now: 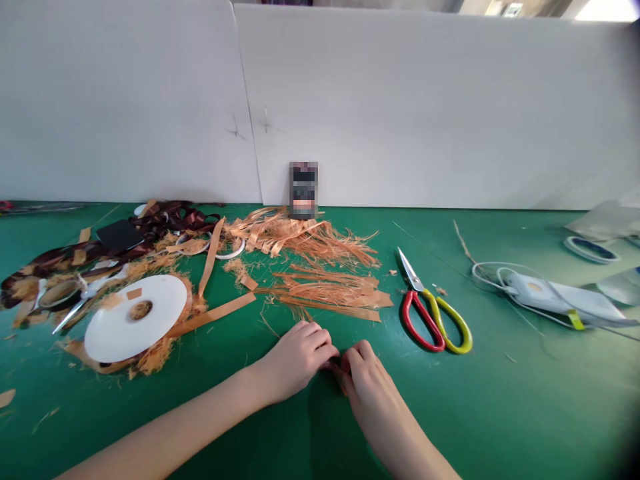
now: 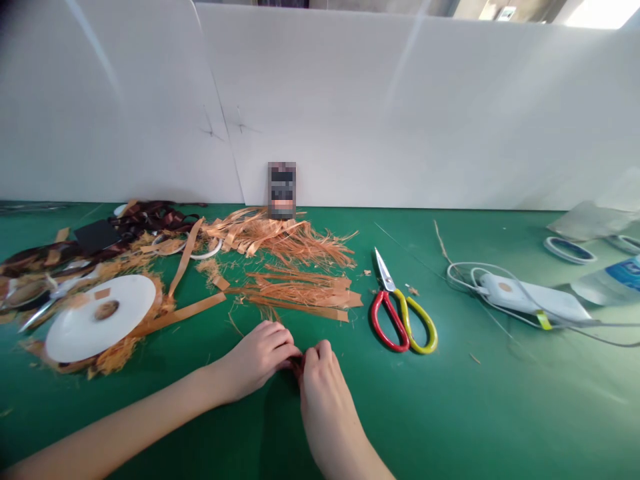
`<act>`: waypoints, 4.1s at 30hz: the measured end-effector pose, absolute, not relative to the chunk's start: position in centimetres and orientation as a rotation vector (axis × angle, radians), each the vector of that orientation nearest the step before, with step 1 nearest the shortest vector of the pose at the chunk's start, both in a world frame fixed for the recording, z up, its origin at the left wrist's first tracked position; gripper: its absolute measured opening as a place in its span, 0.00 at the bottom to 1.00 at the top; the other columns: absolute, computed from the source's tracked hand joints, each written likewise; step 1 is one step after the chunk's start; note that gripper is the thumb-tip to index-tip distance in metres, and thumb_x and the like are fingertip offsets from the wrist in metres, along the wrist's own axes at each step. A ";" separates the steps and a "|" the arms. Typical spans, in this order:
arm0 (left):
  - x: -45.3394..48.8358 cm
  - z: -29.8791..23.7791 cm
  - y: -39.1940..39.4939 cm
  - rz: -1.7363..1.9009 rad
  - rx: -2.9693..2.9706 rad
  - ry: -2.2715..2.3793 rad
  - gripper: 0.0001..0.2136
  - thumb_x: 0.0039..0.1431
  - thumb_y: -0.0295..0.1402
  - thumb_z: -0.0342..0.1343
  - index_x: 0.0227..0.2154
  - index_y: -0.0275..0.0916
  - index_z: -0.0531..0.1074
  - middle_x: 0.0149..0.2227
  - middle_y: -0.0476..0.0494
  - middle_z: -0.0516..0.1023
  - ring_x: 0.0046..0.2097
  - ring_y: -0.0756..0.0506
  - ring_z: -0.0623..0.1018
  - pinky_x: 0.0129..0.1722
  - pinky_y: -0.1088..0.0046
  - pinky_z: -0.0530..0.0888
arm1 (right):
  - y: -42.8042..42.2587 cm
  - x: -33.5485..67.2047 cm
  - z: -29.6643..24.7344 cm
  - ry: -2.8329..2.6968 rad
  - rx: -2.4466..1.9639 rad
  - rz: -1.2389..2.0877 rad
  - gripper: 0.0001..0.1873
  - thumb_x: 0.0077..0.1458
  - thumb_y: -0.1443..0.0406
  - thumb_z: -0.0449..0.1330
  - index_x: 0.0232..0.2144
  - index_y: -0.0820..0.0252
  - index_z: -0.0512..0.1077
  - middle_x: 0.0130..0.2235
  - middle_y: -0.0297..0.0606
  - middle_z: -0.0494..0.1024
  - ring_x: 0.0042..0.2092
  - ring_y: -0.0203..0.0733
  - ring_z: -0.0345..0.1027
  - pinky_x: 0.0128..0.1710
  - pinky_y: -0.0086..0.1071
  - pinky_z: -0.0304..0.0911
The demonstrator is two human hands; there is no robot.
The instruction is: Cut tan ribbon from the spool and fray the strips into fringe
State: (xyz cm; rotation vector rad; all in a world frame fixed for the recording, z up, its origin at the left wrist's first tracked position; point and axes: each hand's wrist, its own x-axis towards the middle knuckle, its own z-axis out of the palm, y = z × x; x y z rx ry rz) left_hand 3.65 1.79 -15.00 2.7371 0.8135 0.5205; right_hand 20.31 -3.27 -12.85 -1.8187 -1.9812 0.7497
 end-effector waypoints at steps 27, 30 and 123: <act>-3.0 -13.0 6.4 0.649 2.583 1.399 0.10 0.63 0.28 0.50 0.26 0.40 0.73 0.33 0.46 0.79 0.43 0.41 0.73 0.46 0.59 0.63 | 3.9 26.0 -1.3 -1.341 -1.670 0.970 0.09 0.34 0.65 0.67 0.22 0.59 0.72 0.23 0.36 0.79 0.25 0.41 0.74 0.27 0.33 0.71; -3.5 -12.4 6.8 0.753 2.526 1.558 0.10 0.62 0.28 0.50 0.26 0.41 0.73 0.35 0.42 0.79 0.46 0.38 0.72 0.50 0.55 0.61 | 4.4 24.7 -0.7 -1.432 -1.482 1.087 0.13 0.37 0.61 0.70 0.25 0.59 0.72 0.25 0.36 0.79 0.27 0.39 0.74 0.30 0.33 0.72; -12.3 -9.3 2.5 0.496 2.248 2.090 0.14 0.59 0.38 0.50 0.39 0.36 0.77 0.45 0.33 0.80 0.47 0.31 0.76 0.48 0.53 0.68 | 10.0 26.7 -16.7 -1.797 -1.532 -0.160 0.19 0.64 0.57 0.45 0.46 0.63 0.68 0.51 0.56 0.69 0.54 0.54 0.64 0.53 0.50 0.61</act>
